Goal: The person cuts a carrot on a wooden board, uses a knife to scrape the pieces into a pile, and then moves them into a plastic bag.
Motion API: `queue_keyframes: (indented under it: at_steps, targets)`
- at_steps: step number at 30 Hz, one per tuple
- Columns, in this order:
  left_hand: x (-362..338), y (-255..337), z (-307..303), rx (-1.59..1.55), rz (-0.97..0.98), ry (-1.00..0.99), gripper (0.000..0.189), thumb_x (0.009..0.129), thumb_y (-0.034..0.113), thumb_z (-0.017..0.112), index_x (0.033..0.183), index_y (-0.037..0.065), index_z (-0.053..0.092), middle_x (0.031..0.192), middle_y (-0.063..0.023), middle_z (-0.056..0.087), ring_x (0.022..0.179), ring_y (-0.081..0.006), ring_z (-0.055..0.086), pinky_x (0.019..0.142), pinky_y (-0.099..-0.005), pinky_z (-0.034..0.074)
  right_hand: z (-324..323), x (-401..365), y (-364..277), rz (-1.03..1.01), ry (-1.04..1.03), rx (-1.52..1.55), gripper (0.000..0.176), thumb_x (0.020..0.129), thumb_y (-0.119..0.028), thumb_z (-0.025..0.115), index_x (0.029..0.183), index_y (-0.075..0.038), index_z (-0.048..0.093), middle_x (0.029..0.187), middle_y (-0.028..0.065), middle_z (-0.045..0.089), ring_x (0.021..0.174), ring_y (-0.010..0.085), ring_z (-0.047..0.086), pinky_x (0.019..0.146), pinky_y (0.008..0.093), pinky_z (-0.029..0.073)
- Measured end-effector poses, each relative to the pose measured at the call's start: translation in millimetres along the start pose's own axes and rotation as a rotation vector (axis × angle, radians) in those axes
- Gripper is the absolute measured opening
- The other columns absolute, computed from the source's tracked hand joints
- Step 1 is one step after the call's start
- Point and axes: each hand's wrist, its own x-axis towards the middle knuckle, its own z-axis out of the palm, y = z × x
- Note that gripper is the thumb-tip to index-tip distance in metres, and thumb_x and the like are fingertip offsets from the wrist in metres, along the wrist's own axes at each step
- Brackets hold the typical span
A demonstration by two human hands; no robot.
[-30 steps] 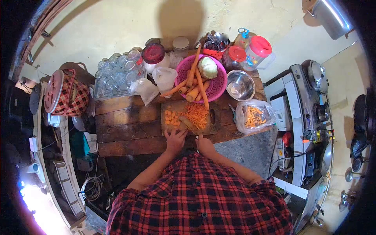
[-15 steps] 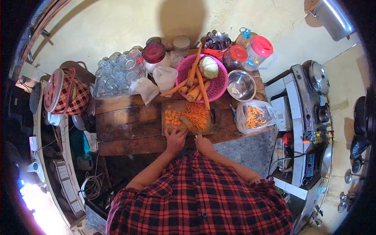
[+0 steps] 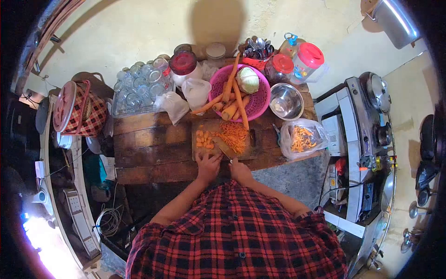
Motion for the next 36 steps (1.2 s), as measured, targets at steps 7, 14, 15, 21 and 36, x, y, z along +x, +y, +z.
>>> queue_keyframes:
  at_steps: [7,14,15,21,36]
  targets:
    - [-3.5,-2.6,7.6,0.04,0.018,-0.039,0.034,0.072,0.015,0.063,0.106,0.014,0.064,0.111,0.0036,0.059,0.102,-0.0231,0.049,0.096,-0.0582,0.022,-2.2,4.6,-1.1,0.006,0.081,0.005,0.031,0.09,-0.028,0.046,0.1,0.002,0.043,0.072,0.0258,0.06,0.069,0.0427,0.06,0.058,0.0506,0.048]
    - [6.9,8.5,14.6,0.06,0.104,-0.134,0.05,0.074,0.024,0.06,0.123,0.012,0.052,0.123,-0.0074,0.049,0.114,-0.0321,0.04,0.098,-0.0613,0.018,-36.8,-17.9,12.0,-0.018,0.377,-0.147,0.022,0.086,-0.024,0.053,0.092,-0.002,0.049,0.081,0.0199,0.06,0.07,0.0374,0.061,0.057,0.0456,0.049]
    - [8.8,10.1,18.1,0.059,0.11,-0.132,0.05,0.074,0.024,0.06,0.123,0.012,0.052,0.123,-0.0074,0.049,0.114,-0.0321,0.04,0.098,-0.0613,0.018,-40.8,-20.0,14.4,-0.014,0.383,-0.147,0.022,0.086,-0.024,0.053,0.092,-0.002,0.049,0.081,0.0199,0.06,0.07,0.0374,0.061,0.057,0.0456,0.049]
    - [35.8,33.8,7.3,-0.151,0.137,-0.036,0.06,0.075,0.047,0.06,0.128,0.022,0.048,0.139,-0.0197,0.028,0.127,-0.0416,0.023,0.098,-0.0626,0.015,-57.0,-28.1,19.1,-0.146,0.478,-0.211,0.02,0.077,-0.019,0.061,0.09,-0.003,0.056,0.087,0.0157,0.059,0.078,0.0326,0.058,0.069,0.0434,0.047]
    - [67.8,-54.7,3.6,0.116,-0.257,0.063,0.043,0.075,0.037,0.06,0.111,0.013,0.055,0.123,-0.0096,0.051,0.117,-0.0301,0.041,0.093,-0.0533,0.025,-111.0,-70.8,40.5,0.029,0.487,0.084,0.021,0.078,-0.021,0.062,0.087,-0.002,0.063,0.08,0.0185,0.061,0.079,0.0373,0.059,0.071,0.0453,0.047]
